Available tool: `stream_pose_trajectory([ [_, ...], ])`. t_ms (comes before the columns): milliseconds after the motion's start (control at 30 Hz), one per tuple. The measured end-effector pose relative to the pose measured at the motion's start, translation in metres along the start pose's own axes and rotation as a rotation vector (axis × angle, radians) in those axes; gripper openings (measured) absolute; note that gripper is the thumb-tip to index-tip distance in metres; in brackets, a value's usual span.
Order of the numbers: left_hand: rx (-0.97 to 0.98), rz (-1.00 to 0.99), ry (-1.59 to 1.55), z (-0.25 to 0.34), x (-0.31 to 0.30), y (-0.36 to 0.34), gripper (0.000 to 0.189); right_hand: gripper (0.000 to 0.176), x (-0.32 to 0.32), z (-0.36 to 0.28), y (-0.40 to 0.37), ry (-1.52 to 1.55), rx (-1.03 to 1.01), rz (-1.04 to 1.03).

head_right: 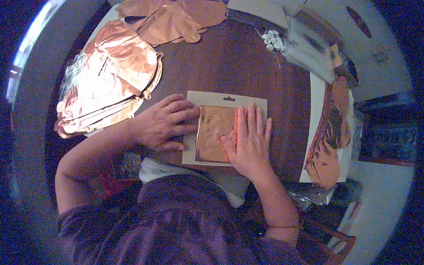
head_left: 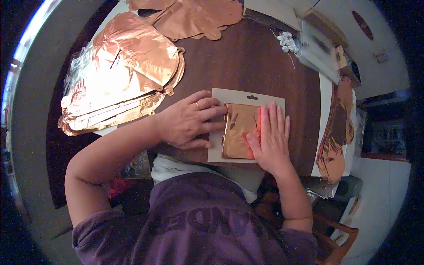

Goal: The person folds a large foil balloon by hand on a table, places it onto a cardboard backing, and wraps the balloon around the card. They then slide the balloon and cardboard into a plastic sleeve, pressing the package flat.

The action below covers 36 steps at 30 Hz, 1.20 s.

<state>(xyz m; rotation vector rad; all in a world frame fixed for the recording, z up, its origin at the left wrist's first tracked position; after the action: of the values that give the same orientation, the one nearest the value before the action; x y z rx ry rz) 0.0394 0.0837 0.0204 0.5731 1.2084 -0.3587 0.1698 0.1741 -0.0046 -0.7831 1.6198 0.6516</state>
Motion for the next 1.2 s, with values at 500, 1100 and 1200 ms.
stream_pose_trajectory([
  [500, 0.078, 0.230, -0.032, -0.018, -0.026, -0.012, 0.035, 0.083, 0.001, 0.002, -0.001, -0.003, -0.007, -0.001],
  [1100, -0.553, 0.159, -0.259, -0.067, -0.004, 0.023, 0.013, 0.080, 0.000, 0.001, 0.000, 0.007, -0.002, -0.014],
  [1200, -0.794, 0.049, -0.550, -0.073, 0.006, 0.018, 0.018, 0.081, -0.002, 0.001, 0.000, 0.005, 0.004, -0.009],
])
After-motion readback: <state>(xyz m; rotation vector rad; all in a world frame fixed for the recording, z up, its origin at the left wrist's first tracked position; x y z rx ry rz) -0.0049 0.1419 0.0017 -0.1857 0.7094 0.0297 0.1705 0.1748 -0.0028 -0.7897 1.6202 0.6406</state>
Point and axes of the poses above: each hand's wrist, its own y-axis towards the middle knuckle, its own x-axis out of the palm, z = x × y, the point moved 10 cm from there along y, towards the middle knuckle, and after that the axes turned 2 degrees about x, right-handed, at the moved point
